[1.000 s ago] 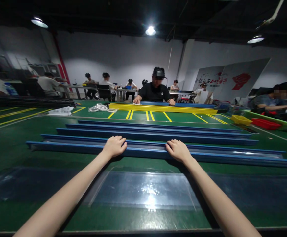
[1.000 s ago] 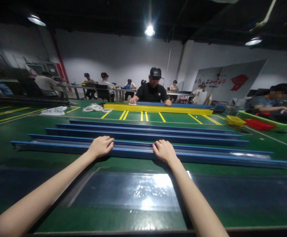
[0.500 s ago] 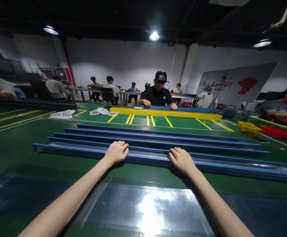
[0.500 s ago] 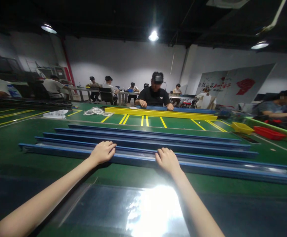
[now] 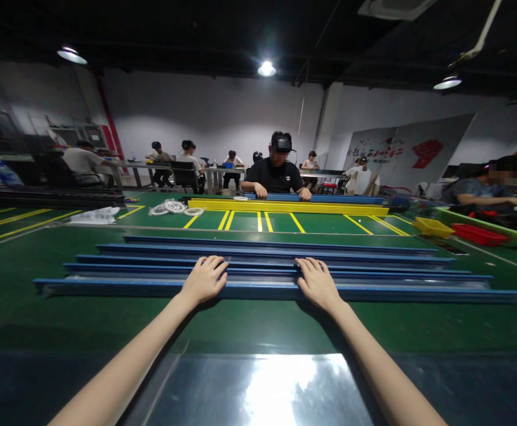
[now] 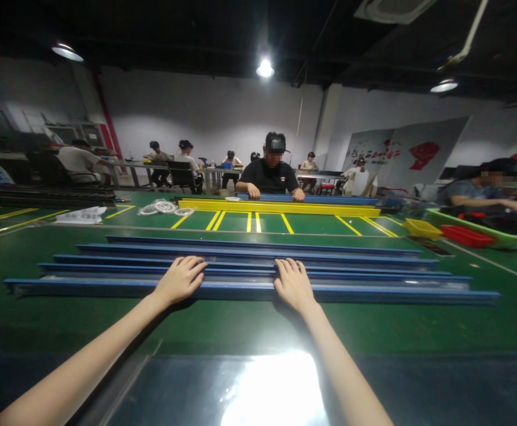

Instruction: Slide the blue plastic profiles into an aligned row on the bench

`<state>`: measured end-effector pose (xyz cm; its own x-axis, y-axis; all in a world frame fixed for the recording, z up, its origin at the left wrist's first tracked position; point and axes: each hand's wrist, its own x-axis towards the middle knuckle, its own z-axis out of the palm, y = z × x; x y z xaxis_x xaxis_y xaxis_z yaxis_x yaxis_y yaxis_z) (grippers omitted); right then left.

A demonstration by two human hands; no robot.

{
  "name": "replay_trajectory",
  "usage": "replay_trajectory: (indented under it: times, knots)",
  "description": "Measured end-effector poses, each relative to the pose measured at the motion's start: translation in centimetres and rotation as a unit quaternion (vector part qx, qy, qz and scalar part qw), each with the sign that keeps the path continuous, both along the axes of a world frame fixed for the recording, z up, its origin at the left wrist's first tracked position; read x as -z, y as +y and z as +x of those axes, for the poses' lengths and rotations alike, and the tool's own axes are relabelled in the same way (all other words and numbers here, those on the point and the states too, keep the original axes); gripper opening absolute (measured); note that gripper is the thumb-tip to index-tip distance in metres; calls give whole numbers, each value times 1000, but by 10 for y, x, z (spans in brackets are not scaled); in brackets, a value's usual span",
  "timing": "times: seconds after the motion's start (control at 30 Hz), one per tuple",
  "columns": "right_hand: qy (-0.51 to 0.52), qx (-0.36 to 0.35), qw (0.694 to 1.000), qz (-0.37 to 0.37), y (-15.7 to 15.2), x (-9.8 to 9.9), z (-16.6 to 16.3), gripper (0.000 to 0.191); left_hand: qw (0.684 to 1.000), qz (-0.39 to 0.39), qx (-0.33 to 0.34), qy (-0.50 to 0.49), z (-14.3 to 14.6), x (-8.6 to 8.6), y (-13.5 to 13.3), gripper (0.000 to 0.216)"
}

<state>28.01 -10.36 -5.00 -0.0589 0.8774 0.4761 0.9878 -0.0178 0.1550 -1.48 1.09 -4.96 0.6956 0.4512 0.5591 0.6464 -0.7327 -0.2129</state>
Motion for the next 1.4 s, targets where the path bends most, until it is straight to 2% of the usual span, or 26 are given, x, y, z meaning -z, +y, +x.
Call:
replay_trajectory:
  times: [0.13, 0.5, 0.97, 1.13, 1.27, 1.4]
  knots:
    - [12, 30, 999, -12, 9, 1, 2, 41, 1000, -5, 2, -1, 0, 0, 8, 31]
    - [30, 57, 997, -48, 15, -6, -3, 27, 999, -11, -21, -26, 0, 1, 19, 31]
    - [25, 44, 998, -37, 40, -4, -1, 25, 999, -35, -29, -24, 1, 1, 41, 31]
    - [18, 38, 998, -36, 53, -3, -1, 24, 997, -70, -30, -24, 1, -2, 49, 30]
    - [35, 21, 998, -55, 62, -7, 3, 30, 991, -127, -20, -31, -1, -4, 50, 27]
    - [90, 11, 995, -50, 76, -14, 15, 33, 977, -190, 0, -93, 4, -9, 56, 24]
